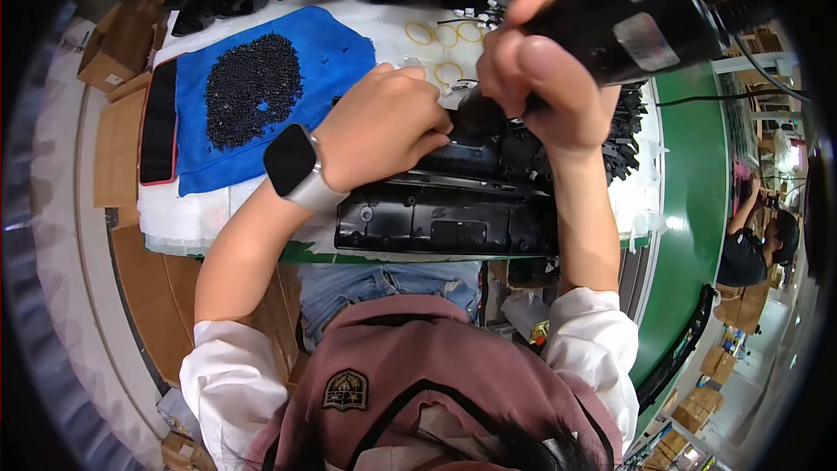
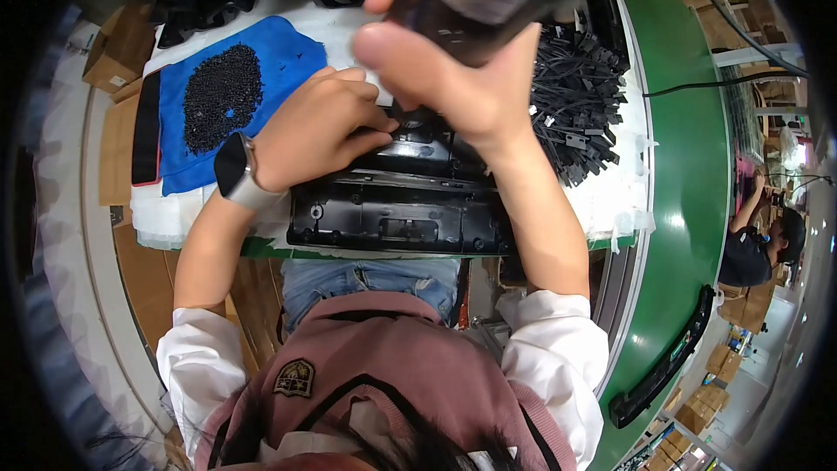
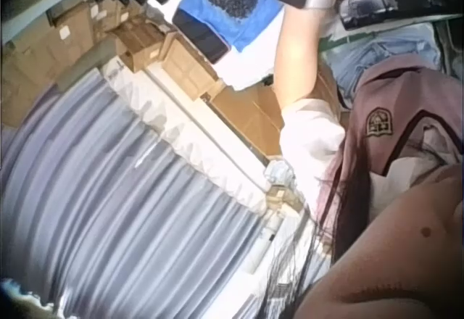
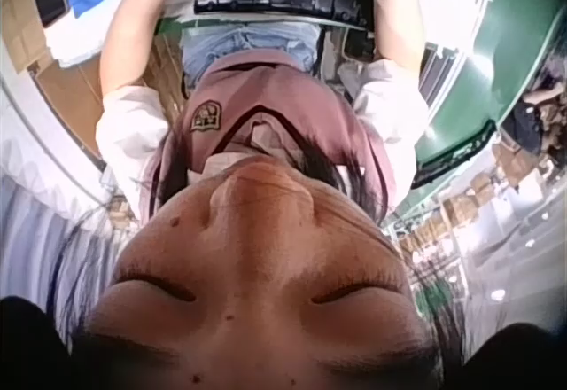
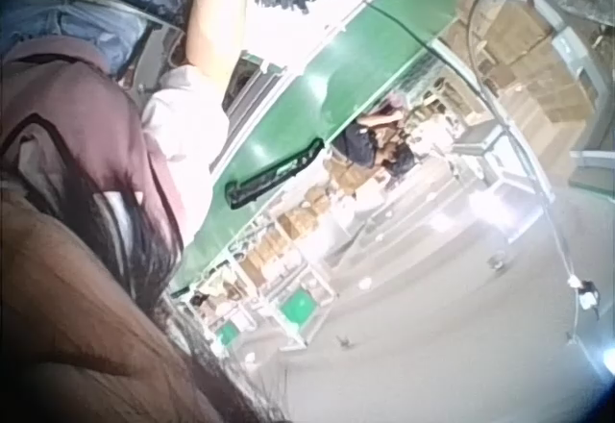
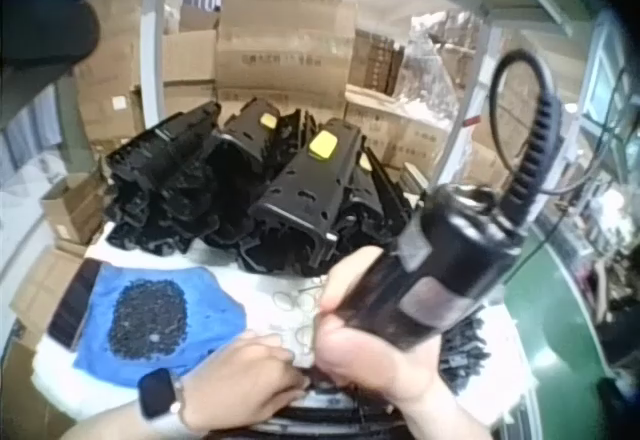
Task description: Assemble parts of printer toner cartridges using an electric screwdriver.
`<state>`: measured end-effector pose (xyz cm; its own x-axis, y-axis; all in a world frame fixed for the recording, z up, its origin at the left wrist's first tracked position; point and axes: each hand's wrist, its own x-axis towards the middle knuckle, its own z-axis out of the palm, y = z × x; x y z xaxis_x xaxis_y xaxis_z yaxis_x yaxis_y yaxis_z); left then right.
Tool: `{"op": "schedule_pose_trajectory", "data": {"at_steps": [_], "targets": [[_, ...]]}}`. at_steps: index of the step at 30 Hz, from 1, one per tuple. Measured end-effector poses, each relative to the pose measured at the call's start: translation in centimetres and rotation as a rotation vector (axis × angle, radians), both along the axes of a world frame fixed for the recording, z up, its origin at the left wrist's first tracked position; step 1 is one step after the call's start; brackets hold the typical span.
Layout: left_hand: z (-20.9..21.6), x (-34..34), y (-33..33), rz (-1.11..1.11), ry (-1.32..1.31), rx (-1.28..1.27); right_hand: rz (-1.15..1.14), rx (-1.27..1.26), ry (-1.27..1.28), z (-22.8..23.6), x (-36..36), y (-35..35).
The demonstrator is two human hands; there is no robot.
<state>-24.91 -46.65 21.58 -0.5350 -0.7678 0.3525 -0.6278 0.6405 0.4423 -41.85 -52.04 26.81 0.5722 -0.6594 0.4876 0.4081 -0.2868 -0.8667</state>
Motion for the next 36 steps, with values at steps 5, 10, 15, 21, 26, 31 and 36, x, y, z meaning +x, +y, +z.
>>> {"op": "schedule_pose_trajectory", "data": {"at_steps": [5,10,15,21,26,31,36], "targets": [[1.7,5.2,1.1,0.523,0.124,-0.185,0.122,0.082,-0.258,1.7,-3.0,-1.1],[0.0,11.6,3.7,0.885,-0.346,-0.247,0.282,0.234,-0.369,2.0,-3.9,-1.3],[-0.6,11.3,3.9,0.910,-0.203,-0.135,0.200,0.128,-0.270,1.6,-3.3,-1.1],[-0.1,10.8,3.7,0.907,-0.086,-0.208,0.213,0.089,-0.244,1.6,-3.3,-1.0],[-0.3,10.3,3.8,0.891,-0.060,-0.223,0.194,0.094,-0.244,1.8,-3.2,-0.8],[-0.2,10.3,3.9,0.876,-0.055,-0.235,0.211,0.069,-0.268,2.0,-3.3,-0.7],[-0.1,9.9,3.9,0.896,0.049,-0.206,0.202,0.059,-0.254,2.1,-3.5,-0.7]]}}
